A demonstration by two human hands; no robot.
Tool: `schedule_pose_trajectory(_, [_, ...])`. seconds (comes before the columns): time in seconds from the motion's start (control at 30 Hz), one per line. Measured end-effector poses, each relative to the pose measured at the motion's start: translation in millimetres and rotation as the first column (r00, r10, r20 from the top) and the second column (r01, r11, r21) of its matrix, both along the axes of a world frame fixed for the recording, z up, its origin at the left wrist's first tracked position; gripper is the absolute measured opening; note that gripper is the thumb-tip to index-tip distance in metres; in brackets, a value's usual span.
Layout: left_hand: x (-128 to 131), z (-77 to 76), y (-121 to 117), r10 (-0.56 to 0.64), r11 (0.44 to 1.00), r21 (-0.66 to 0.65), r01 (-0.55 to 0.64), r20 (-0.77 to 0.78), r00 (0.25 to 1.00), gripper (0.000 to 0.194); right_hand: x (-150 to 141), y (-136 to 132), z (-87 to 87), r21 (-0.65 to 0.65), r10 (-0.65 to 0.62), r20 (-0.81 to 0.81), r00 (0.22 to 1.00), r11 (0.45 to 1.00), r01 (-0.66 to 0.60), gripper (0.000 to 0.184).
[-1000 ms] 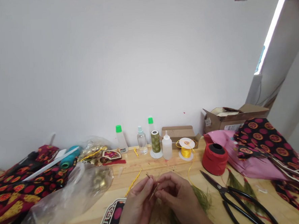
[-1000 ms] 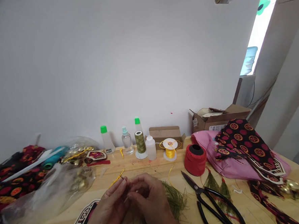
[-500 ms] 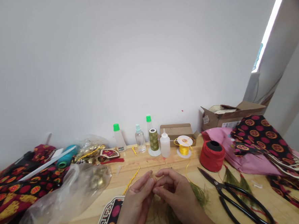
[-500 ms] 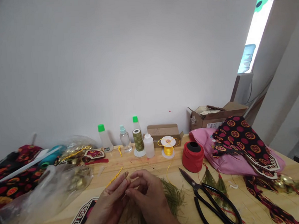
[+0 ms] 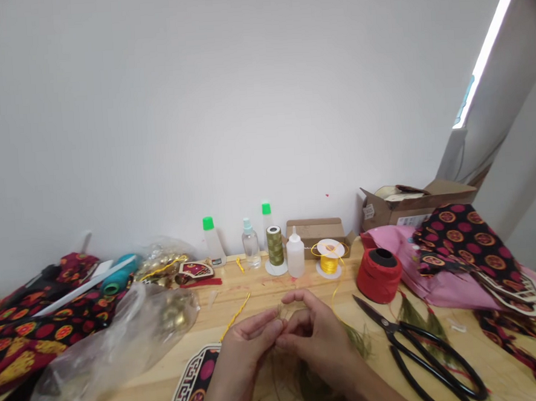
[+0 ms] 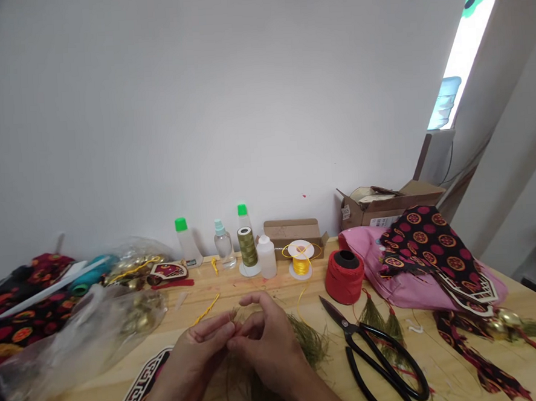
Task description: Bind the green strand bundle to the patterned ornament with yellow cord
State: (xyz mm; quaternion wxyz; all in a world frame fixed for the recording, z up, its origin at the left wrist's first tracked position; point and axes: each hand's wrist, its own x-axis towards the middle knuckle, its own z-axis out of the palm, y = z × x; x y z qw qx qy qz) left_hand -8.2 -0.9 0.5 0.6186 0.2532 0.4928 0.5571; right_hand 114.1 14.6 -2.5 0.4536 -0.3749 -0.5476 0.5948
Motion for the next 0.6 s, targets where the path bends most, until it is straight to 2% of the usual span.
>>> schedule_pose_trajectory(0.27, [-0.6, 1.0, 0.7, -0.03, 1.0, 0.008, 0.031, -0.091, 0.995, 0.034, 2.4, 0.2, -3.7, 0.06, -0.017, 0.097, 0.995, 0.998, 0.011, 0.039])
schedule_pose_trajectory(0.43, [-2.8, 0.6, 2.2, -0.024, 0.998, 0.054, 0.031, -0.116, 0.993, 0.034, 5.7, 1.3, 5.6, 0.047, 0.022, 0.109, 0.994, 0.999, -0.028, 0.035])
schedule_pose_trajectory(0.6, [-2.1, 0.0, 2.7, 0.039, 0.996, 0.076, -0.035, -0.047, 0.998, 0.037, 11.9, 7.3, 10.5, 0.148, -0.101, 0.207, 0.973, 0.986, 0.071, 0.019])
